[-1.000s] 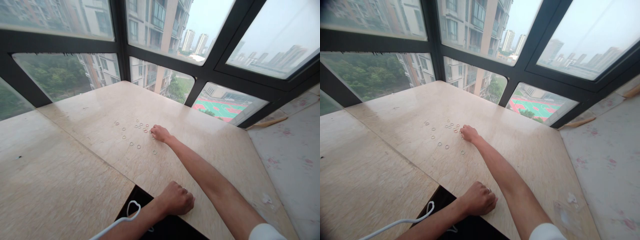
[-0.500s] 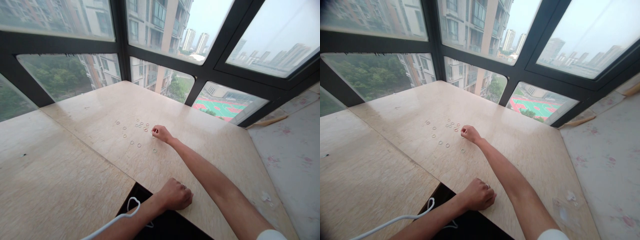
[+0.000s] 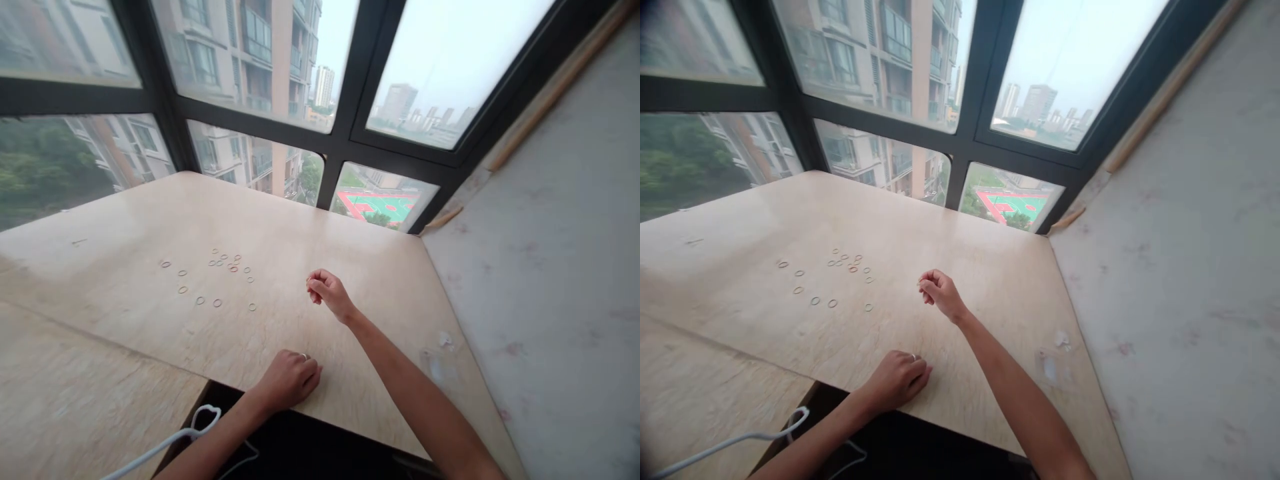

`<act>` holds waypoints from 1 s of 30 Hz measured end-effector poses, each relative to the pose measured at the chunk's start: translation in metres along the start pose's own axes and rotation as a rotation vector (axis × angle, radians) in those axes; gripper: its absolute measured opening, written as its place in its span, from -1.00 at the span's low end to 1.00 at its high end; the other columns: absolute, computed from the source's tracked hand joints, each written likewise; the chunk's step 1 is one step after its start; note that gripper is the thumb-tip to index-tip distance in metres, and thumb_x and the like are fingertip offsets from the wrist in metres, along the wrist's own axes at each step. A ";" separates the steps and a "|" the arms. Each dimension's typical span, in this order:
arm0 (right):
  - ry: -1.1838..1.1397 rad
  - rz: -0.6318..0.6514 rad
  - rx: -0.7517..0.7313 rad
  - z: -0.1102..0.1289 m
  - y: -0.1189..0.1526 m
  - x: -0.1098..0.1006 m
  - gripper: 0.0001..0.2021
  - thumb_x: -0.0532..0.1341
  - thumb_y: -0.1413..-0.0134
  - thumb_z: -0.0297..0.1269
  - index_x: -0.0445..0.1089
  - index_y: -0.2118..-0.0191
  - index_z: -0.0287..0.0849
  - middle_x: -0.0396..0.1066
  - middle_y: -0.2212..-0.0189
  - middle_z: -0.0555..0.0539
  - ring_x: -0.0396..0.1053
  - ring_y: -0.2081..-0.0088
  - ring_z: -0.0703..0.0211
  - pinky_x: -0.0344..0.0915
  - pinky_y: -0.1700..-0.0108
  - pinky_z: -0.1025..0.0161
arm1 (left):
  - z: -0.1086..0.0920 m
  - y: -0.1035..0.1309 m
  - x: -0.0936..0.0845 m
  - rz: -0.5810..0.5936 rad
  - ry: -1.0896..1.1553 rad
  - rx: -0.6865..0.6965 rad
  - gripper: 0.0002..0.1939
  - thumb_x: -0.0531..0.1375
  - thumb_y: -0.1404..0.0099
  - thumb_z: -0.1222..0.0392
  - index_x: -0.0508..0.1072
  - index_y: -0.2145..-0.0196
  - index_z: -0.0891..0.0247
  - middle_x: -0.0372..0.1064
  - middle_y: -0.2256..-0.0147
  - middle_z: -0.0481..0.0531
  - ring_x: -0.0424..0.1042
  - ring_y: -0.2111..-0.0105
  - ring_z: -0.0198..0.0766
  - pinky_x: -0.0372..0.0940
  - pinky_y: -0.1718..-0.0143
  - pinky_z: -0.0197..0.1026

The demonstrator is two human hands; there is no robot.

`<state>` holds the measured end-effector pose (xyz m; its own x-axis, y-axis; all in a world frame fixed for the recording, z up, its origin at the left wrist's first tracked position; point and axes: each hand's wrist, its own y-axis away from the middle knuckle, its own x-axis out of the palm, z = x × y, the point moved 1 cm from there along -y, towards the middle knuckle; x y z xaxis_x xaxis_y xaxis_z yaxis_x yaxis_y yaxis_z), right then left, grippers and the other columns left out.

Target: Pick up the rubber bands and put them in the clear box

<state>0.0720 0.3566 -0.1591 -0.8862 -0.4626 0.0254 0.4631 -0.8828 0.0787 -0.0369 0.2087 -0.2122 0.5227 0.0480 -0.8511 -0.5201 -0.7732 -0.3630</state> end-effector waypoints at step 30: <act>0.925 -0.665 0.181 -0.016 0.272 -0.209 -0.68 0.07 -0.16 -0.06 0.41 0.25 -0.21 0.14 0.64 0.06 0.15 0.57 0.27 0.09 0.47 0.34 | 0.011 -0.004 0.008 0.045 -0.180 -0.445 -0.51 -0.08 -0.34 -0.09 0.29 0.60 0.25 0.26 0.64 -0.05 0.28 0.61 -0.28 -0.05 0.50 -0.22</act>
<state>0.3831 0.2121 -0.1589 -0.5706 0.1411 -0.8090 -0.1668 -0.9845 -0.0541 -0.0377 0.2195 -0.2220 0.3602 0.0867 -0.9288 -0.1796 -0.9706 -0.1602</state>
